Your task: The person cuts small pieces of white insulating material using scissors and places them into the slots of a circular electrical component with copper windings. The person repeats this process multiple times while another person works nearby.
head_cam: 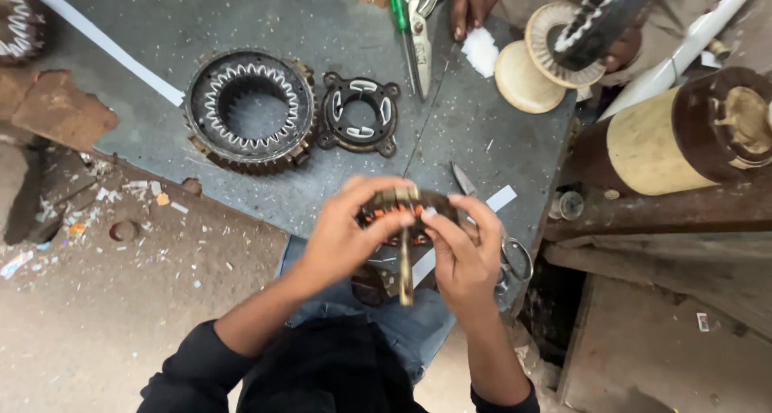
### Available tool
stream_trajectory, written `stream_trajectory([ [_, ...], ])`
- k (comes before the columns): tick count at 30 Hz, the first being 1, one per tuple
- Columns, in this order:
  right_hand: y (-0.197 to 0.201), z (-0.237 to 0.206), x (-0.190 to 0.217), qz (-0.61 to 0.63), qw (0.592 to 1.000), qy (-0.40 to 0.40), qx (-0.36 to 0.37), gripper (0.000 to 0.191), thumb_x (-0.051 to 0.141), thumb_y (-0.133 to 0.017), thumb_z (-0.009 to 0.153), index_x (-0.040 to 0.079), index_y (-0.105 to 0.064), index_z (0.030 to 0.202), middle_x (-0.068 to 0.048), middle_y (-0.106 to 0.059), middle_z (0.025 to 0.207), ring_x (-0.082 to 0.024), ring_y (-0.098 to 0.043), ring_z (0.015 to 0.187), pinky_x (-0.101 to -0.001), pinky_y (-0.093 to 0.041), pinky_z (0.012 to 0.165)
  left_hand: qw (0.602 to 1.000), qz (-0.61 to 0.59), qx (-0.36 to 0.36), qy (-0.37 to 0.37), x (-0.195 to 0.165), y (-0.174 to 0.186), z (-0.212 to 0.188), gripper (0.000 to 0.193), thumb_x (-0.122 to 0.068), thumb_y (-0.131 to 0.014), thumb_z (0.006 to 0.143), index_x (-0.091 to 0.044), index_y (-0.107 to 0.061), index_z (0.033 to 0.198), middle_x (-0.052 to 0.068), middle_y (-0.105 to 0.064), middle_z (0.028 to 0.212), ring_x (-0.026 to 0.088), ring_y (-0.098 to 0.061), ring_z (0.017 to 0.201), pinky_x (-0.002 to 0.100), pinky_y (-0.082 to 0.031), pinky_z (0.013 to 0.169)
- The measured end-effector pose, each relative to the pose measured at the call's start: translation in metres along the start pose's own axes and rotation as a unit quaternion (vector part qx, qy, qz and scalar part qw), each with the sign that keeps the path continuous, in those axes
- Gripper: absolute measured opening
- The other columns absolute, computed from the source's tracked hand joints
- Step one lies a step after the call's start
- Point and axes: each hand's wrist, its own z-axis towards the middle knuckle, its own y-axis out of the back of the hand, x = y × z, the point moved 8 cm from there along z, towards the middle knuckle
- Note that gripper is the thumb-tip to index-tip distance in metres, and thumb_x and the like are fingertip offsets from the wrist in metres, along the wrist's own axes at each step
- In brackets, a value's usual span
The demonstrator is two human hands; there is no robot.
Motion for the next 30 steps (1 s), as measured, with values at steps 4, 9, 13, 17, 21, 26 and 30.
stream_trajectory([
  [4, 0.036, -0.006, -0.029, -0.014, 0.982, -0.188, 0.004, 0.032, 0.001, -0.068, 0.098, 0.008, -0.066, 0.128, -0.014, -0.059, 0.135, -0.021, -0.068, 0.110, -0.0327, -0.060, 0.091, 0.961, 0.233, -0.061, -0.139, -0.011, 0.021, 0.019, 0.046, -0.033, -0.089, 0.078, -0.003, -0.072, 0.108, 0.015, -0.062, 0.116, 0.036, -0.052, 0.115, 0.045, -0.045, 0.100],
  [9, 0.075, -0.032, -0.040, -0.152, 0.954, -0.228, 0.121, 0.034, 0.002, -0.066, 0.094, 0.006, -0.065, 0.128, -0.018, -0.061, 0.129, -0.033, -0.063, 0.116, -0.0415, -0.051, 0.097, 0.948, 0.295, -0.042, -0.113, 0.017, 0.017, 0.027, 0.051, -0.040, -0.086, 0.087, -0.001, -0.071, 0.116, 0.017, -0.060, 0.123, 0.037, -0.051, 0.119, 0.045, -0.046, 0.101],
  [13, 0.061, -0.048, -0.042, -0.220, 0.937, -0.175, 0.208, 0.041, 0.002, -0.063, 0.093, 0.005, -0.062, 0.133, -0.019, -0.061, 0.128, -0.040, -0.058, 0.116, -0.0463, -0.049, 0.098, 0.947, 0.295, -0.087, -0.098, 0.029, 0.020, 0.011, 0.051, -0.038, -0.081, 0.096, 0.002, -0.069, 0.125, 0.016, -0.063, 0.125, 0.035, -0.058, 0.116, 0.044, -0.049, 0.101],
  [17, 0.057, -0.047, -0.051, -0.230, 0.934, -0.177, 0.211, 0.046, 0.001, -0.064, 0.091, 0.005, -0.057, 0.137, -0.022, -0.059, 0.126, -0.041, -0.058, 0.115, -0.0480, -0.049, 0.098, 0.937, 0.297, -0.016, -0.181, 0.009, 0.001, -0.040, 0.016, -0.025, -0.076, 0.103, -0.015, -0.075, 0.116, 0.005, -0.069, 0.108, 0.025, -0.069, 0.097, 0.038, -0.052, 0.085],
  [21, 0.057, -0.033, -0.062, -0.208, 0.931, -0.188, 0.232, 0.052, 0.000, -0.066, 0.085, 0.005, -0.057, 0.136, -0.022, -0.061, 0.115, -0.041, -0.060, 0.109, -0.0485, -0.051, 0.095, 0.825, 0.320, 0.106, -0.454, -0.029, -0.025, -0.097, 0.035, -0.015, -0.071, 0.090, -0.002, -0.071, 0.123, 0.007, -0.071, 0.112, 0.021, -0.067, 0.097, 0.029, -0.049, 0.073],
  [26, 0.068, -0.019, -0.070, -0.174, 0.922, -0.253, 0.233, 0.059, 0.001, -0.070, 0.078, 0.007, -0.059, 0.135, -0.018, -0.069, 0.105, -0.034, -0.068, 0.094, -0.0447, -0.054, 0.082, 0.792, 0.349, 0.123, -0.486, -0.035, -0.040, -0.091, 0.037, -0.018, -0.066, 0.090, -0.006, -0.069, 0.125, 0.007, -0.071, 0.117, 0.019, -0.067, 0.102, 0.028, -0.048, 0.072],
  [30, 0.098, -0.036, -0.063, -0.155, 0.932, -0.293, 0.147, 0.061, -0.003, -0.072, 0.077, 0.008, -0.062, 0.136, -0.013, -0.071, 0.105, -0.024, -0.070, 0.089, -0.0359, -0.057, 0.082, 0.790, 0.355, 0.134, -0.482, -0.038, -0.054, -0.079, 0.034, -0.017, -0.065, 0.095, -0.006, -0.068, 0.127, 0.005, -0.069, 0.116, 0.019, -0.066, 0.103, 0.029, -0.048, 0.073],
])
